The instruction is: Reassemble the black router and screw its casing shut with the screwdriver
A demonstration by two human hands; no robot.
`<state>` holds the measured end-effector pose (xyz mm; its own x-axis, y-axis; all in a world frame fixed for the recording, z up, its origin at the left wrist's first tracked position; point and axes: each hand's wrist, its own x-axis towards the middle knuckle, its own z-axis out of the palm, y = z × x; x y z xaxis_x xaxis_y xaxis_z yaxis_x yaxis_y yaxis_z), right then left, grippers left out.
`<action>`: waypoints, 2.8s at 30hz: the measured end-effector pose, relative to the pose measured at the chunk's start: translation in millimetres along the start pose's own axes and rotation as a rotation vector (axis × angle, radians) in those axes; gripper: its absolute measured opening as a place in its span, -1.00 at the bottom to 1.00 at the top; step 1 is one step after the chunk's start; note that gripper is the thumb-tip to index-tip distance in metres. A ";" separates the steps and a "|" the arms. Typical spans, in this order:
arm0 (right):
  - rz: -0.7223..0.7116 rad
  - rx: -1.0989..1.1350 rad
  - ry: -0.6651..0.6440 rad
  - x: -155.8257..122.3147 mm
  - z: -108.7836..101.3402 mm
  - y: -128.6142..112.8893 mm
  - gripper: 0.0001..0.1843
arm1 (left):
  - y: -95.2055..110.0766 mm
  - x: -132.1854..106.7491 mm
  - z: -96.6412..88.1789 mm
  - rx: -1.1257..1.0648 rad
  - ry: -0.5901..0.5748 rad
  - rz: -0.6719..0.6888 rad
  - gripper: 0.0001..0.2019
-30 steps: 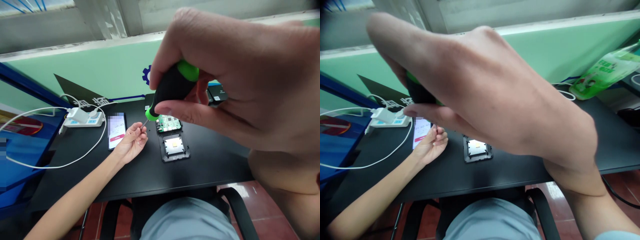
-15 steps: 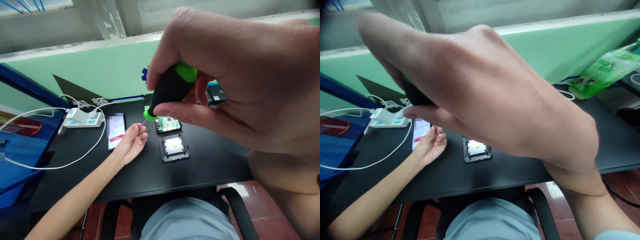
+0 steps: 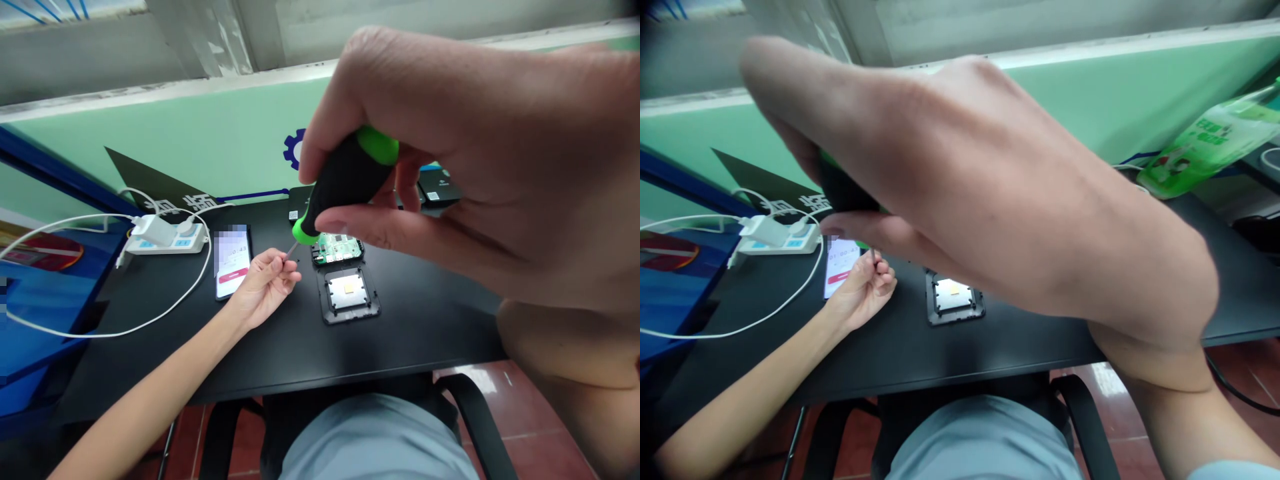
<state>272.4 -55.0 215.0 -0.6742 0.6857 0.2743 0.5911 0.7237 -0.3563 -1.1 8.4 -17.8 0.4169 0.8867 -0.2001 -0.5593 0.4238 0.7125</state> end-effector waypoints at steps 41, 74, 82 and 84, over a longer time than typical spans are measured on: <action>-0.132 -0.173 -0.203 -2.7 50.4 27.0 -0.92 | -30.9 -15.1 5.9 1.380 -0.335 0.842 -0.86; -0.128 -0.157 -0.201 -0.6 51.4 27.4 -0.86 | -14.6 -13.7 5.4 1.330 -0.436 0.557 -0.88; -0.120 -0.178 -0.194 -3.2 51.0 26.2 -0.84 | -18.0 -11.3 0.9 1.318 -0.436 0.572 -0.91; -0.131 -0.190 -0.190 -3.7 51.3 26.3 -0.85 | -18.6 -11.5 1.1 1.328 -0.433 0.585 -0.91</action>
<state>267.7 -42.5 158.8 -0.8106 0.5713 0.1285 0.5534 0.8192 -0.1508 5.3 -9.9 -28.0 0.6763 0.6445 0.3568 0.2183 -0.6380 0.7385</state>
